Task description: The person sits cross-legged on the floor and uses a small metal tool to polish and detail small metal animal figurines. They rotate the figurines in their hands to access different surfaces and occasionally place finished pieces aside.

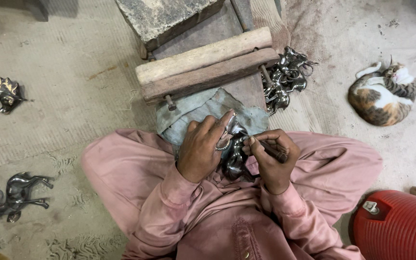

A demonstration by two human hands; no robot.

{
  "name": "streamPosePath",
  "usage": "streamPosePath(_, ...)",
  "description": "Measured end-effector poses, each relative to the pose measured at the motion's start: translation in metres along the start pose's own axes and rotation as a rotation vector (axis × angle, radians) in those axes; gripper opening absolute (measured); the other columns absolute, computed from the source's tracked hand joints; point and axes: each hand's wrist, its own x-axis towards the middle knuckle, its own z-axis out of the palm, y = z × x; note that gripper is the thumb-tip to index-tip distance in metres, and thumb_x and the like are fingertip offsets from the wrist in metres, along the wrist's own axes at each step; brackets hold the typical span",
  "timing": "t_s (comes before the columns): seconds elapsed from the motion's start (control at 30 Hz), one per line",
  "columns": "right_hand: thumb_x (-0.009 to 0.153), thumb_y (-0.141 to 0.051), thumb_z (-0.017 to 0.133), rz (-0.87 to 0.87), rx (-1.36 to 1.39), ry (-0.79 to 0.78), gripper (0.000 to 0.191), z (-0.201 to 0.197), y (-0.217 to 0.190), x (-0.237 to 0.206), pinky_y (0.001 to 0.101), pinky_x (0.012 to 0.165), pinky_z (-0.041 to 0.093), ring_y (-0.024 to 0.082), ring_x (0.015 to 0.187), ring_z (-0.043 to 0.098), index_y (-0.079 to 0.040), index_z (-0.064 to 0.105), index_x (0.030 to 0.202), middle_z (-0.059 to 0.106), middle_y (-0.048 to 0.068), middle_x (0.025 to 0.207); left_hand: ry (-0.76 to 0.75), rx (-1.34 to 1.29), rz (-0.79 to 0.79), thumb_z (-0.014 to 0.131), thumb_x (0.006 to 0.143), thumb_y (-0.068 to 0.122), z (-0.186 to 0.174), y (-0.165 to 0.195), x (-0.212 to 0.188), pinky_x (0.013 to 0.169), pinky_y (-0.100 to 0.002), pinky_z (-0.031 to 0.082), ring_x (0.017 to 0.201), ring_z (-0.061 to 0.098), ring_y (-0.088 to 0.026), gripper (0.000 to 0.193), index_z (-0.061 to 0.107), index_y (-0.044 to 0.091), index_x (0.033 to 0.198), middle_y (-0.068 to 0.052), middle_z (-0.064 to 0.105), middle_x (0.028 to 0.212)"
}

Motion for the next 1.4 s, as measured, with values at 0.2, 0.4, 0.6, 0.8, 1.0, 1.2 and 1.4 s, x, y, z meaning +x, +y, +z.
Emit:
streamPosePath(0.2,0.091,0.005,0.073,-0.190,-0.228,-0.146,0.006,-0.006,-0.005,0.004,0.0252,0.068,0.060,0.015,0.073,0.073,0.003,0.068,0.093,0.075,0.013,0.086,-0.002,-0.008,-0.007,0.068,0.086,0.001,-0.002,0.001,0.001,0.079,-0.037,0.036,0.082,0.053,-0.024,0.066,0.053,0.006,0.149,-0.009,0.057,0.097)
streamPosePath(0.4,0.092,0.004,0.072,-0.193,-0.209,-0.027,0.006,-0.008,-0.003,-0.005,0.0237,0.065,0.059,0.014,0.073,0.073,0.001,0.067,0.096,0.075,0.011,0.088,0.021,-0.022,0.006,0.074,0.092,0.010,-0.008,0.008,0.003,0.079,-0.037,0.037,0.085,0.056,-0.024,0.058,0.056,0.007,0.147,-0.008,0.059,0.098)
streamPosePath(0.6,0.100,0.008,0.069,-0.212,-0.182,0.068,0.009,-0.023,0.002,-0.019,0.0267,0.077,0.058,0.016,0.087,0.069,0.002,0.064,0.105,0.070,0.015,0.102,0.139,-0.149,-0.045,0.079,0.089,0.017,-0.011,0.007,0.005,0.086,-0.039,0.043,0.096,0.064,-0.026,0.043,0.063,0.005,0.127,-0.010,0.068,0.106)
streamPosePath(0.8,0.093,0.012,0.065,-0.004,0.213,-0.127,0.013,-0.014,0.006,-0.045,0.0275,0.081,0.059,0.016,0.091,0.070,0.002,0.064,0.100,0.072,0.016,0.109,0.202,-0.294,-0.063,0.076,0.092,0.016,-0.015,0.007,0.008,0.093,-0.041,0.048,0.103,0.066,-0.030,0.029,0.066,0.005,0.117,-0.011,0.071,0.107)
streamPosePath(1.0,0.095,0.008,0.069,-0.093,-0.068,-0.102,0.019,-0.019,-0.017,-0.030,0.0293,0.097,0.057,0.019,0.109,0.070,0.004,0.065,0.114,0.071,0.017,0.117,0.170,-0.255,-0.109,0.075,0.093,0.017,-0.016,0.008,0.008,0.093,-0.041,0.047,0.101,0.065,-0.033,0.027,0.066,0.005,0.116,-0.012,0.069,0.104)
streamPosePath(1.2,0.093,0.008,0.071,-0.381,-0.292,-0.272,0.020,-0.024,-0.031,0.008,0.0354,0.109,0.054,0.026,0.123,0.067,0.004,0.070,0.113,0.073,0.018,0.117,0.168,-0.235,-0.104,0.075,0.093,0.017,-0.014,0.008,0.009,0.091,-0.041,0.047,0.099,0.065,-0.032,0.026,0.067,0.006,0.115,-0.011,0.068,0.102)
streamPosePath(1.4,0.098,0.005,0.068,-0.149,-0.167,-0.264,0.014,-0.015,-0.023,0.023,0.0281,0.092,0.061,0.018,0.104,0.075,0.004,0.066,0.112,0.076,0.015,0.111,0.178,-0.243,-0.099,0.075,0.093,0.017,-0.014,0.010,0.010,0.091,-0.041,0.047,0.099,0.066,-0.031,0.026,0.067,0.005,0.114,-0.011,0.069,0.102)
